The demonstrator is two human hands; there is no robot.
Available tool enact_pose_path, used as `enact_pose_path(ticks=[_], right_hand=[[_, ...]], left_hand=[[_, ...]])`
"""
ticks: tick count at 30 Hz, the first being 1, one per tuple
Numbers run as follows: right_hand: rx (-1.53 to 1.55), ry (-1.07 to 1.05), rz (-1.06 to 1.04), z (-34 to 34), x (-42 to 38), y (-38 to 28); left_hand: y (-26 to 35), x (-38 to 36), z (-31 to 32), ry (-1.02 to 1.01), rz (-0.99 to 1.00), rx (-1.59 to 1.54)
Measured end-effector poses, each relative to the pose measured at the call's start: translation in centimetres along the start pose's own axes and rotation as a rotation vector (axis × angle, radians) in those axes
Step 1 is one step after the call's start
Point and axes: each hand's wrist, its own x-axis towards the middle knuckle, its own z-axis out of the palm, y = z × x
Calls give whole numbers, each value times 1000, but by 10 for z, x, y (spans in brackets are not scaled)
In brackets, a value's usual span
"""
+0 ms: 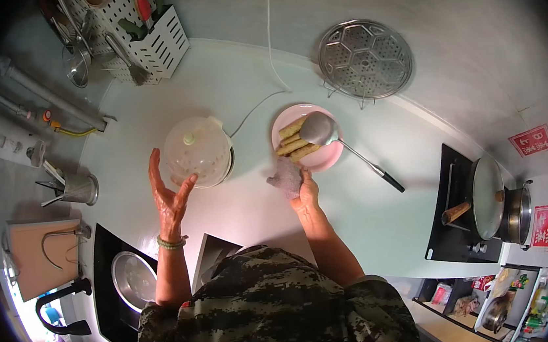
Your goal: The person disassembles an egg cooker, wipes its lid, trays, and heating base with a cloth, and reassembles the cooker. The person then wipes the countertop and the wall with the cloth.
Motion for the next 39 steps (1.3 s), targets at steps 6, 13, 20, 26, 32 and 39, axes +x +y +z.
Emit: enact_pose_path(ticks=[6,13,20,26,32,39], right_hand=[[-374,-53,-126,54,-46,-6],[-906,-400,-595,167,-7,16],[-1407,-922,-218,251,54,30],[-1885,-839,-78,307,55,46],[-1346,-652,-816,206,33,51],[-1337,-658,-792,204,51,41]], left_hand=[[-9,14,13,-86,42,82],[-17,25,14,-123,125,70],[-36,26,11,-26,142,-12],[-41,31,17,9,105,-24],[-35,36,21,2,91,-45],[-35,36,18,-11,152,-4]])
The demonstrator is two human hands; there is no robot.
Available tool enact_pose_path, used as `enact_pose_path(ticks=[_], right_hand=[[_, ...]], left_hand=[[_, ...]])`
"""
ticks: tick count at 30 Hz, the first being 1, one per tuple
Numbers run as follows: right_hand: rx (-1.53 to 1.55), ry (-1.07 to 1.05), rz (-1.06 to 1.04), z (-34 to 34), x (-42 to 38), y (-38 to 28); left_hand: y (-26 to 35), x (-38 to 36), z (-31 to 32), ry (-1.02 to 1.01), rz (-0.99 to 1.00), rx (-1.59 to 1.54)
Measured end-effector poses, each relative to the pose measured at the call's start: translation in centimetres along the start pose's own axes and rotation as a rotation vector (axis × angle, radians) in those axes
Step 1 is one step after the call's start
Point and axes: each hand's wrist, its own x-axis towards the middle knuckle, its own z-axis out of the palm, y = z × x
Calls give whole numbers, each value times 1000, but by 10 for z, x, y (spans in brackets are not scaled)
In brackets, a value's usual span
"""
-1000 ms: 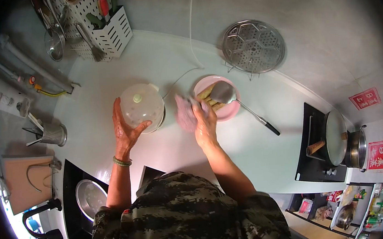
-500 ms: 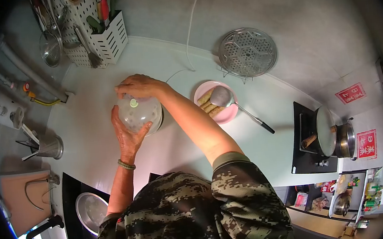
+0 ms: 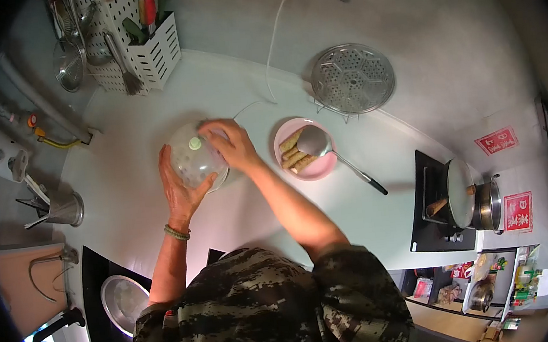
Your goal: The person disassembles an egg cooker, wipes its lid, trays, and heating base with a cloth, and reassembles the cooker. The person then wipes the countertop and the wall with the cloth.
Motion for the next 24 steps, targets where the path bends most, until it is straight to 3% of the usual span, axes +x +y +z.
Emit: enact_pose_path(ticks=[4,7,10,13,15,18,21,24], right_hand=[[-172,-629,126,14,79,-27],[-284,-882,269,26,101,-50],[18,-660,366,10,87,-39],[219,-126,119,6,32,3],[-39,85,-97,8,-4,-9],[-104,358,-115,32,-51,-24],[-109,461,-114,40,-65,-28],[-52,322,1,18,-29,-11]], left_hand=[[-1,-1,3,12,-1,7],[-5,-2,4,17,10,17],[-6,-3,6,27,-10,17],[-4,-4,7,38,-46,22],[-2,-3,6,40,-28,22],[-3,-1,5,-9,-62,5],[-4,-1,3,-29,-38,-28],[-4,-1,3,12,27,-7]])
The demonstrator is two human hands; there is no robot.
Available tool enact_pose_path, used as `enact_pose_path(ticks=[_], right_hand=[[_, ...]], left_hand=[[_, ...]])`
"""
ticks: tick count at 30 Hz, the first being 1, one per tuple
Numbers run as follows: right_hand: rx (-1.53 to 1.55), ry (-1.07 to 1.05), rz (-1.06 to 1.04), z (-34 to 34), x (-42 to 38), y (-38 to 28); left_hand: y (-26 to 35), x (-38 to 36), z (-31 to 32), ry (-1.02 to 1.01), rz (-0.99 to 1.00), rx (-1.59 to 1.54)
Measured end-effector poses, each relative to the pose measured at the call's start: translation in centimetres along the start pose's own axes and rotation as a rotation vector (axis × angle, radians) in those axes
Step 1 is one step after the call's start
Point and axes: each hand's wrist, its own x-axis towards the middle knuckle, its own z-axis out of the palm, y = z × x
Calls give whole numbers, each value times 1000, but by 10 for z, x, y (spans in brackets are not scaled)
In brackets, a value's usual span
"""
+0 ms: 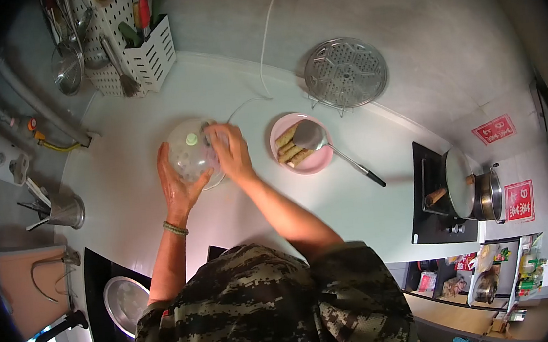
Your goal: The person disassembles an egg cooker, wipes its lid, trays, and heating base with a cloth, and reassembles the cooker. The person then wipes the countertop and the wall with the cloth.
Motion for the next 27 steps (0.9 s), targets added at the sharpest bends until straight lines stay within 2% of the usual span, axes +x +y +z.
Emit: enact_pose_path(ticks=[2,4,6,9,12,13,15,19,21,24,26,27], right_hand=[[39,-296,189,3,45,5],[5,-624,446,13,86,-26],[-255,-845,387,36,106,-43],[-512,-1055,-80,87,107,-19],[-689,-1064,-249,101,85,-47],[-583,-936,-295,99,76,-47],[-290,-834,-29,85,78,-63],[244,-623,341,57,88,-60],[330,-648,332,57,80,-68],[369,-740,363,54,74,-81],[391,-736,375,55,69,-76],[345,-586,341,44,65,-85]], left_hand=[[5,-1,-2,-6,-17,12],[7,1,-4,-7,-7,28],[5,0,-3,-5,15,45],[3,-1,-1,3,-13,6],[-1,-3,1,-78,-195,-28],[-6,-5,3,-70,-178,-14],[-20,-10,4,-50,-144,11],[-29,0,-31,190,-201,-586],[-8,23,-41,300,-251,-834],[14,55,-35,180,-63,-486],[-9,60,-26,178,-157,-598],[-20,61,-25,176,-208,-655]])
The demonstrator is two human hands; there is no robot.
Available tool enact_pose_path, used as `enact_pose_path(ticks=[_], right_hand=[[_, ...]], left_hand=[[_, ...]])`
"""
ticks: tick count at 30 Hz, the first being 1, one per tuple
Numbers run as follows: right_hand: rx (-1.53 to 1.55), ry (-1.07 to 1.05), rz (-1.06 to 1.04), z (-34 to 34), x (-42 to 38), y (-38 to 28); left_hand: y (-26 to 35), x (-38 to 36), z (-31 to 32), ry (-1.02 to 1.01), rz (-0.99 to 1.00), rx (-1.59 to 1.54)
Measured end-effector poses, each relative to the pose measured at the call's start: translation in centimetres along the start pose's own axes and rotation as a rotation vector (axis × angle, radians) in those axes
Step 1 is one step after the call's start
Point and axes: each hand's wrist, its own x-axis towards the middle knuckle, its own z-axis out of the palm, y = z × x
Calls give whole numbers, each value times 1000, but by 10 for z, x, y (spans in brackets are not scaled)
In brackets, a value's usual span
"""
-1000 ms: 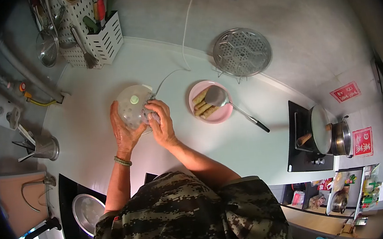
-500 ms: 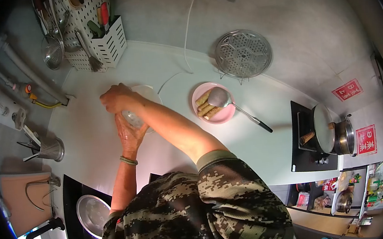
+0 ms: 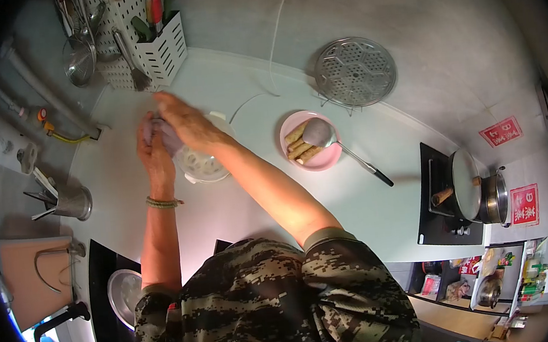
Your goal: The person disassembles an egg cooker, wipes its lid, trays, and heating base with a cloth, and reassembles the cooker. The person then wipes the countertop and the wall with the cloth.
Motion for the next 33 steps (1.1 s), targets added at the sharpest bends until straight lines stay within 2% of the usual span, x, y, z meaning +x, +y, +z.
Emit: enact_pose_path(ticks=[3,4,6,7,9,10,13,16,19,20,22,25,28,31,33], right_hand=[[-198,429,-233,-29,-10,25],[-362,401,-240,-32,-13,36],[-685,339,-251,-31,-21,56],[-675,383,-293,-27,-21,64],[-651,468,-378,-13,-21,72],[-654,470,-260,-11,-24,67],[-651,464,-262,-9,-22,70],[-660,388,-357,-3,-25,71],[-1050,438,-585,13,-31,76],[-1096,409,-535,18,-34,77],[-1124,450,-549,19,-28,72],[-1081,433,-532,7,-25,77],[-1065,448,-525,10,-26,78],[-1038,445,-505,17,-40,65],[-990,400,-505,31,-56,56]], left_hand=[[14,18,-14,156,-74,-319],[24,23,-9,181,-99,-372],[7,32,-3,2,-253,-232],[-3,34,0,-88,-321,-166],[-18,27,11,-240,-215,90],[-22,24,16,-319,-164,222],[-8,-4,14,-169,76,489],[-3,-39,10,3,318,524],[-28,-68,7,127,224,466],[-34,-67,10,177,159,376],[-38,-63,15,274,24,196],[-32,-59,18,243,10,2],[-38,-56,20,276,-47,-62],[-20,-60,15,258,-40,-106],[-7,-74,2,273,55,-17]])
